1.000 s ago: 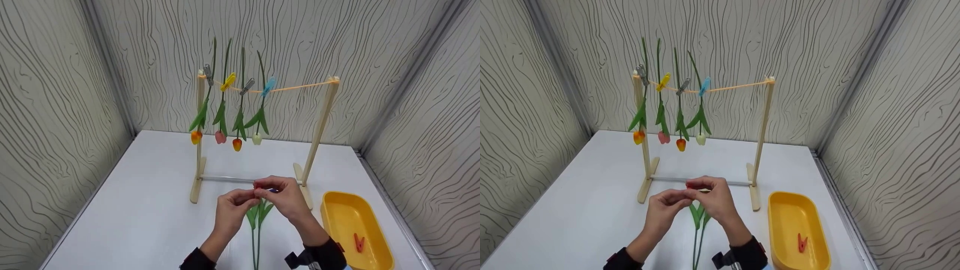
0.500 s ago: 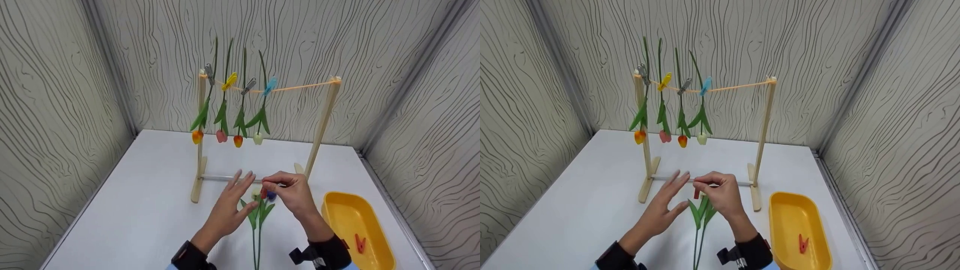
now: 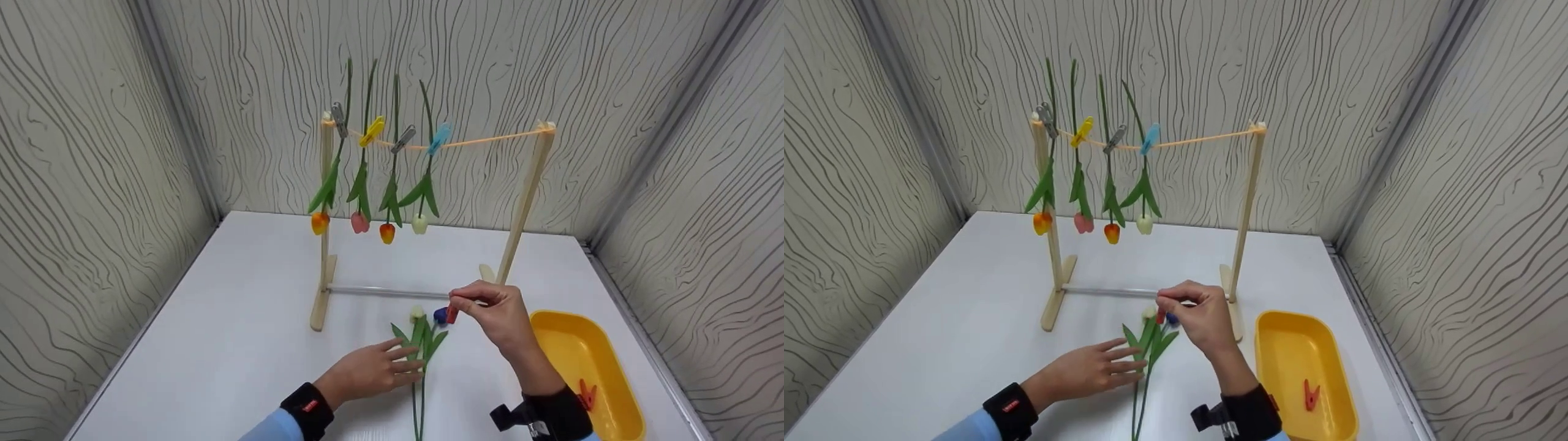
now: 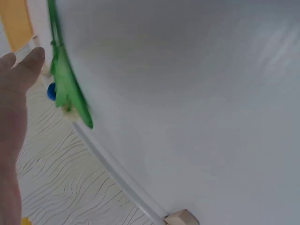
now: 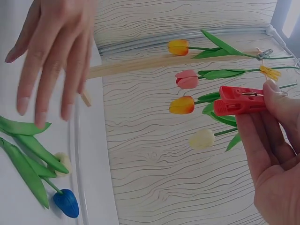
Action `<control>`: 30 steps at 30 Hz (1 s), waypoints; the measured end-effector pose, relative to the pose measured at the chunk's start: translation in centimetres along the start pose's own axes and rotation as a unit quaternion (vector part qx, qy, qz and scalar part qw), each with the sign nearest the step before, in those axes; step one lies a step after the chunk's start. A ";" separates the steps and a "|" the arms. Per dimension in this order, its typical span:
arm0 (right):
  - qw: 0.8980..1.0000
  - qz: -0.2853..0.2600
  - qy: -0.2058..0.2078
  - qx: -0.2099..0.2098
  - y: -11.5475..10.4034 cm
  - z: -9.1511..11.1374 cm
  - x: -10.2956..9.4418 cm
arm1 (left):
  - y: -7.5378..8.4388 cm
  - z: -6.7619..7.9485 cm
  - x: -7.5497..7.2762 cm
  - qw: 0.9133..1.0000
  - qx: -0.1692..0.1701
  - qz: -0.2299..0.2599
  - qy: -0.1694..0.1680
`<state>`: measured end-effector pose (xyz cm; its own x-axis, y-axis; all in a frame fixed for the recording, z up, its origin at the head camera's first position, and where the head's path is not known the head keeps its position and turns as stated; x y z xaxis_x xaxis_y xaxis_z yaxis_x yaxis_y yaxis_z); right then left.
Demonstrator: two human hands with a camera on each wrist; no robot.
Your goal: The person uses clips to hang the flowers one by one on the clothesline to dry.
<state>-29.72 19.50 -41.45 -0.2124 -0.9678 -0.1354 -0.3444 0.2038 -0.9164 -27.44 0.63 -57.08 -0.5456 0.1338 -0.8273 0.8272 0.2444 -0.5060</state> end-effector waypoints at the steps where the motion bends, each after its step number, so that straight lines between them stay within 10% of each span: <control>1: 1.000 0.001 0.000 -0.001 0.0 0.0 -0.1 | 0.4 0.0 0.3 1.000 0.017 0.000 -0.002; 30: 0.999 0.016 0.002 0.034 1.3 0.4 -0.4 | 2.6 -0.8 1.5 0.998 0.015 -0.014 0.059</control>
<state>-29.77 20.13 -42.77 -0.2265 -0.9603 -0.1629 -0.2750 0.2235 -0.9351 -26.18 2.28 -59.44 -0.5784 0.2398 -0.7797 0.8146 0.2206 -0.5364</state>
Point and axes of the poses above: each hand's wrist, its own z-axis away from the middle knuckle, its own x-axis out of the palm, y = z × x, the point moved 7 cm from there along -z, towards the middle knuckle, and after that the axes turned 13 degrees about y, right-handed, at the moved point
